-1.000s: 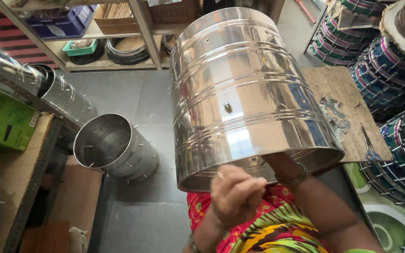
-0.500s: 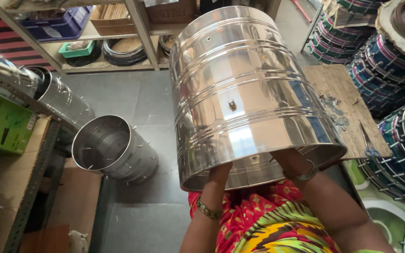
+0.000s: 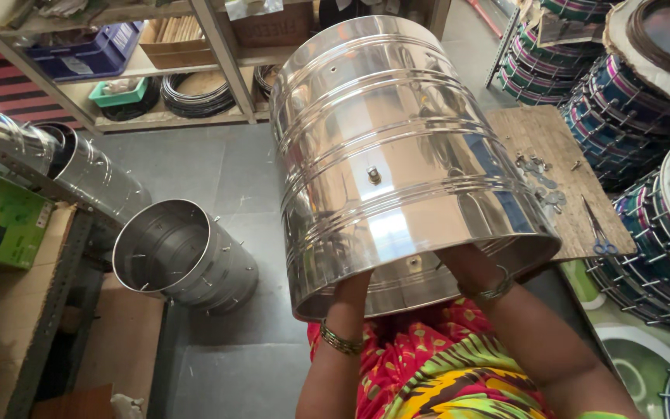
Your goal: The person inserts bolts into pre-drilled holes on a large metal drum shell, then reaches for washers and nuts to secure them. They repeat this process for multiple fasteners around the drum's circumference.
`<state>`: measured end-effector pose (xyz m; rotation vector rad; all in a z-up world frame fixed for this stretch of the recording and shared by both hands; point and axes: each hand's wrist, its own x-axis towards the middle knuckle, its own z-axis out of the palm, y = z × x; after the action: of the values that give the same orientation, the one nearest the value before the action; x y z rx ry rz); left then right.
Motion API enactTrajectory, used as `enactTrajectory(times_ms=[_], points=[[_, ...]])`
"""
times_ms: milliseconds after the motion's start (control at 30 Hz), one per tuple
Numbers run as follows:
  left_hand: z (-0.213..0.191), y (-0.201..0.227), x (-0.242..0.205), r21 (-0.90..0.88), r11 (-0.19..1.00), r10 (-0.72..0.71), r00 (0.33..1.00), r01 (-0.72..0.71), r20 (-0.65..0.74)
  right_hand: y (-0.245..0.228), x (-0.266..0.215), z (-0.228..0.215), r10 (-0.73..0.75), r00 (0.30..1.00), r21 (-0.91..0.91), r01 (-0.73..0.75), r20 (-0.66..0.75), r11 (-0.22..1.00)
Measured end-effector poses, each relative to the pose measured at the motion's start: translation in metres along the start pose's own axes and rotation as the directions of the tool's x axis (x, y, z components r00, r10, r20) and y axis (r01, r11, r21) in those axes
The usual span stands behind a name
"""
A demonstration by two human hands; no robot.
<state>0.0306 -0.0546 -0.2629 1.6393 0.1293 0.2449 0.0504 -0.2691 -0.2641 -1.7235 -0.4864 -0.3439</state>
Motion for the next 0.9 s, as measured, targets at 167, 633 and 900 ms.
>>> enactTrajectory(times_ms=[167,633,900], points=[[0.000,0.002,0.002,-0.048,0.997,-0.055,0.998,0.054,-0.016,0.005,-0.003,0.006,0.000,1.000,0.175,0.003,-0.014,0.984],[-0.002,0.002,-0.005,-0.109,0.986,-0.132,0.990,0.128,-0.038,-0.010,-0.013,0.006,0.113,0.993,0.362,-0.115,0.026,0.925],[-0.012,0.003,-0.007,-0.122,0.982,-0.151,0.987,0.144,-0.047,0.020,-0.022,0.005,0.148,0.988,0.295,-0.128,-0.045,0.947]])
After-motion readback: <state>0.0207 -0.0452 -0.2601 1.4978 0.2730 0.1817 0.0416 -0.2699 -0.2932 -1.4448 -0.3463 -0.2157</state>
